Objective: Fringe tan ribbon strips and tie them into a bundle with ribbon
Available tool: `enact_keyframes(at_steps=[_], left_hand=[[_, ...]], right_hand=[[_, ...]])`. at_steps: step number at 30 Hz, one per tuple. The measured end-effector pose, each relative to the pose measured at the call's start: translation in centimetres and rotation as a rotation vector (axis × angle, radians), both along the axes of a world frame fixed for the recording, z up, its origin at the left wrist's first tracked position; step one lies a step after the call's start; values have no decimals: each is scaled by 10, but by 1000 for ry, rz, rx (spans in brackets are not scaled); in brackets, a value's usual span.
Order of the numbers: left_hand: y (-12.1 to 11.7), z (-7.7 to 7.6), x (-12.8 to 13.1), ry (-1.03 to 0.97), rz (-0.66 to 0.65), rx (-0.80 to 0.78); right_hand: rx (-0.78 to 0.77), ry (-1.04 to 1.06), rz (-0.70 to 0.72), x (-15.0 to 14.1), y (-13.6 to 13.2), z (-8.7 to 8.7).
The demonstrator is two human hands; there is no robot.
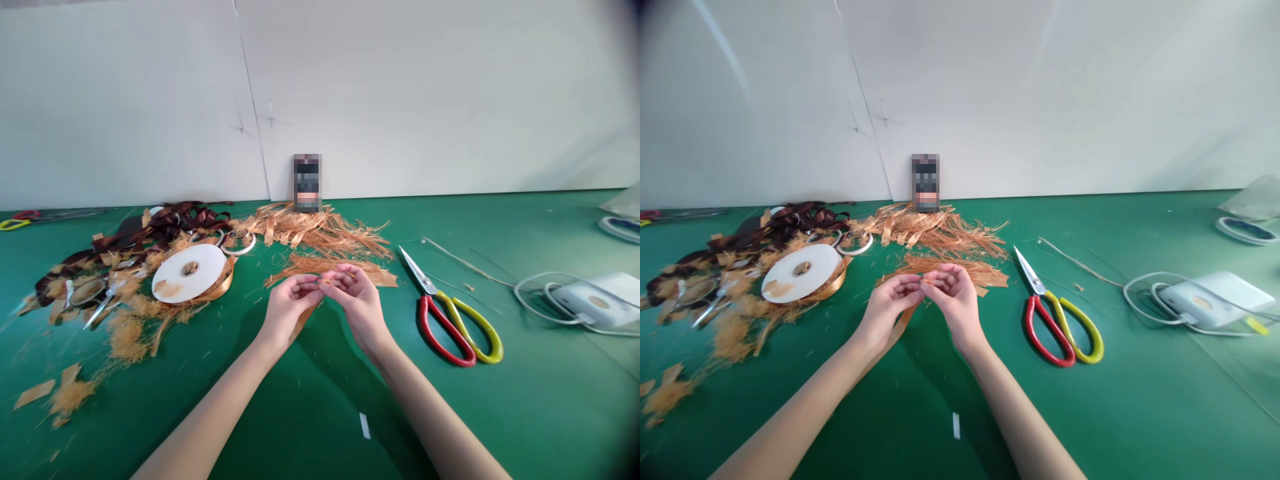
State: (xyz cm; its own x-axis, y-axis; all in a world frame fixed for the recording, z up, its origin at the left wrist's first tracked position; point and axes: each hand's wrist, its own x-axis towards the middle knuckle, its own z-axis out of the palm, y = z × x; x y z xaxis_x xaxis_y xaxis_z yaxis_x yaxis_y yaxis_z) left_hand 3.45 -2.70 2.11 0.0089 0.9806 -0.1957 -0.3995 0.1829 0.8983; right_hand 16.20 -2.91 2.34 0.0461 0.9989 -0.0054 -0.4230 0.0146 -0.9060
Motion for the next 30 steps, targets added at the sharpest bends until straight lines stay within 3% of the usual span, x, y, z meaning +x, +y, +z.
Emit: enact_keyframes(at_steps=[10,16,19,25,30], left_hand=[[2,-4,-2,7,33,-1],[2,-4,-2,21,29,6],[2,-3,-2,60,23,16],[-1,0,-3,234,13,85],[0,-3,-4,175,27,73]], right_hand=[[103,-82,-208,7,1,6],[151,-192,-91,3,2,-1],[183,-267,-107,2,3,-7],[259,-375,-269,6,3,-6],[259,-358,-442,12,4,-4]])
